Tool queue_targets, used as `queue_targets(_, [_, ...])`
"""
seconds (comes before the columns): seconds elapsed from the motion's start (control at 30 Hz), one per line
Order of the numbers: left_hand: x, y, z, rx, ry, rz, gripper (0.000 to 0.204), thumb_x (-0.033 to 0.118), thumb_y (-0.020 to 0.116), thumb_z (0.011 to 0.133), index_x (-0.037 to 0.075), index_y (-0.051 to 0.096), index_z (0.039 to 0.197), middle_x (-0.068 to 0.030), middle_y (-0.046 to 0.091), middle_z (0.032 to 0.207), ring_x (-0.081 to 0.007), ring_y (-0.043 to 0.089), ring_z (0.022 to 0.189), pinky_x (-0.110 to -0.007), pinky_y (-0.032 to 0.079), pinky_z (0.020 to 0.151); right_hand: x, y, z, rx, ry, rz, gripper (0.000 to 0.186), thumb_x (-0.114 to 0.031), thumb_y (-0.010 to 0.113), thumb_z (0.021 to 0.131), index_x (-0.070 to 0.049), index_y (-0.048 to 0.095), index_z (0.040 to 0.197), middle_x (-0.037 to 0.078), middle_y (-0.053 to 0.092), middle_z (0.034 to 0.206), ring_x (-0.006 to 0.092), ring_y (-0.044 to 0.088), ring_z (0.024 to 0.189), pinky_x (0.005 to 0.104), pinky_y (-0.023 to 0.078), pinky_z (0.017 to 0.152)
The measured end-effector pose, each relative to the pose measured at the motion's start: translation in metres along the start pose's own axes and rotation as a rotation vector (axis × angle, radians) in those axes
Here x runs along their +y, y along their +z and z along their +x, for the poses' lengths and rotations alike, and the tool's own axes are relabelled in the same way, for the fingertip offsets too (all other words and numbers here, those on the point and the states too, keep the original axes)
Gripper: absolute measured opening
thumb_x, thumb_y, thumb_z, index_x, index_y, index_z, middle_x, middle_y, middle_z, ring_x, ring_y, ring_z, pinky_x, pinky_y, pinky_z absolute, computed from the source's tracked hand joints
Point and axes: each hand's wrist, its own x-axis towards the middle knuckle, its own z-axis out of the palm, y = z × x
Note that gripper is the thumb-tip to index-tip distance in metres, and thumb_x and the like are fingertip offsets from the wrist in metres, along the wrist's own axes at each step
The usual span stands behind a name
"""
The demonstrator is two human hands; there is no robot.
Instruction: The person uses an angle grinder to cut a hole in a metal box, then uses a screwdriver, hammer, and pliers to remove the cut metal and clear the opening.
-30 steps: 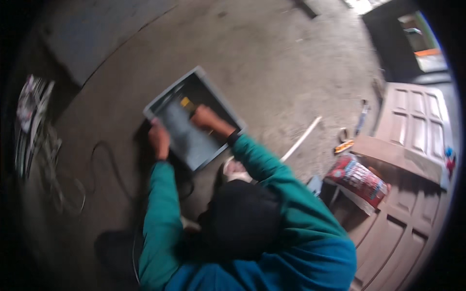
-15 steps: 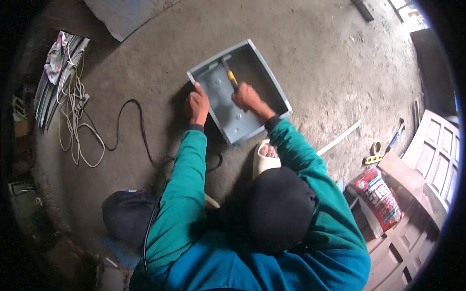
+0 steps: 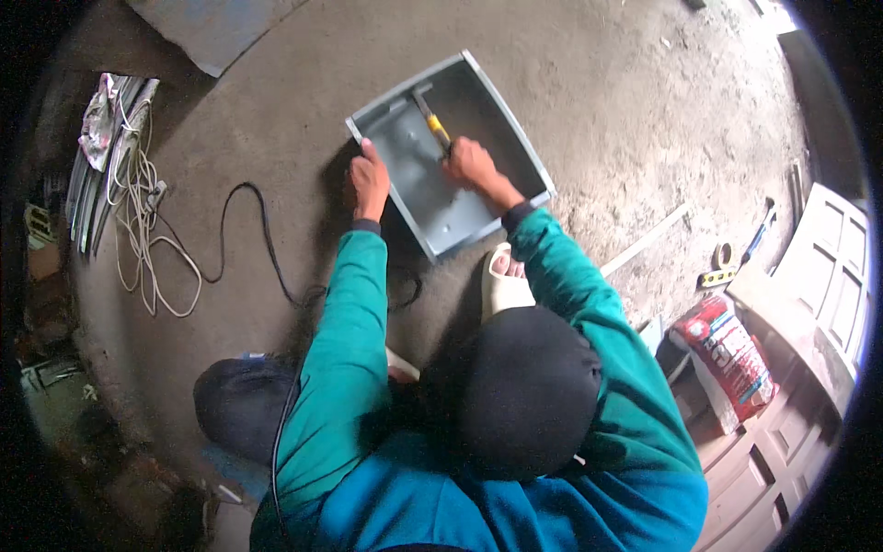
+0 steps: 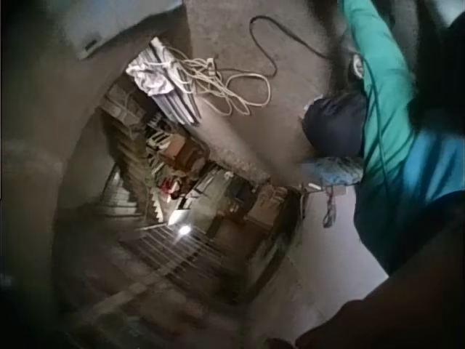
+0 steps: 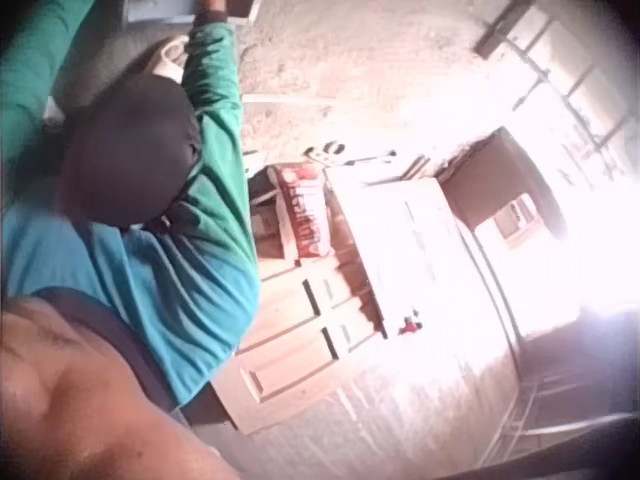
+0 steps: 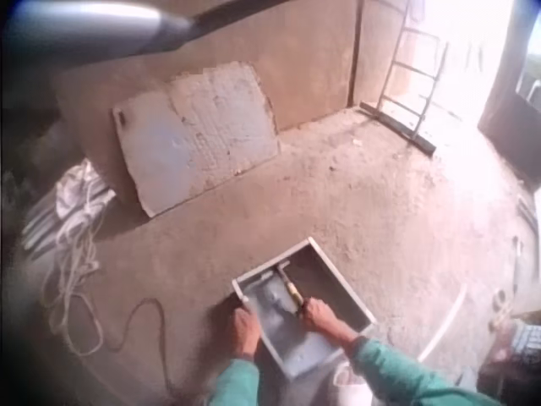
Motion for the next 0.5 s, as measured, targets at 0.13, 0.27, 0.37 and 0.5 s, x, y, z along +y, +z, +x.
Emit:
queue_targets(0.13, [-0.004,0.006,0.007,0.022,-0.011,-0.027,0.073,0.052,0.029,0.096,-0.007,0.069,0.078,-0.0298,0.065,0.086,-0.0474,0.064,0.084,-0.053,0.052,0.073,-0.011,-0.024,0.009,-0.124,0.1,0.19,0.028,-0.022,0.056,0.077,0.006,0.06,0.076,0.028,0.062,0.076,0.0412,0.065,0.075,0.0479,0.049,0.068])
queue_targets(0.27, [-0.001,0.001,0.004,-0.009,-0.017,-0.099,0.079,0.054,0.031,0.096,-0.017,0.062,0.079,-0.0385,0.059,0.087,-0.0505,0.059,0.089,-0.054,0.048,0.073,-0.019,-0.029,0.007,-0.125,0.106,0.23,0.028,-0.022,0.057,0.076,0.006,0.058,0.075,0.027,0.06,0.072,0.0407,0.064,0.072,0.0476,0.049,0.067])
queue_targets(0.37, [-0.001,0.001,0.003,-0.012,-0.029,-0.091,0.079,0.053,0.031,0.096,-0.018,0.061,0.08,-0.0391,0.059,0.087,-0.0505,0.059,0.089,-0.054,0.048,0.073,-0.02,-0.023,0.005,-0.129,0.114,0.232,0.027,-0.022,0.057,0.076,0.005,0.058,0.076,0.026,0.06,0.072,0.0407,0.064,0.072,0.0477,0.049,0.067])
queue_targets(0.5, [-0.005,0.01,0.011,-0.02,-0.063,-0.051,0.073,0.054,0.029,0.095,-0.006,0.069,0.08,-0.0294,0.065,0.087,-0.0465,0.064,0.085,-0.052,0.052,0.073,-0.024,-0.024,0.005,-0.145,0.103,0.218,0.025,-0.021,0.057,0.077,0.003,0.059,0.08,0.025,0.061,0.073,0.041,0.064,0.074,0.0481,0.048,0.068])
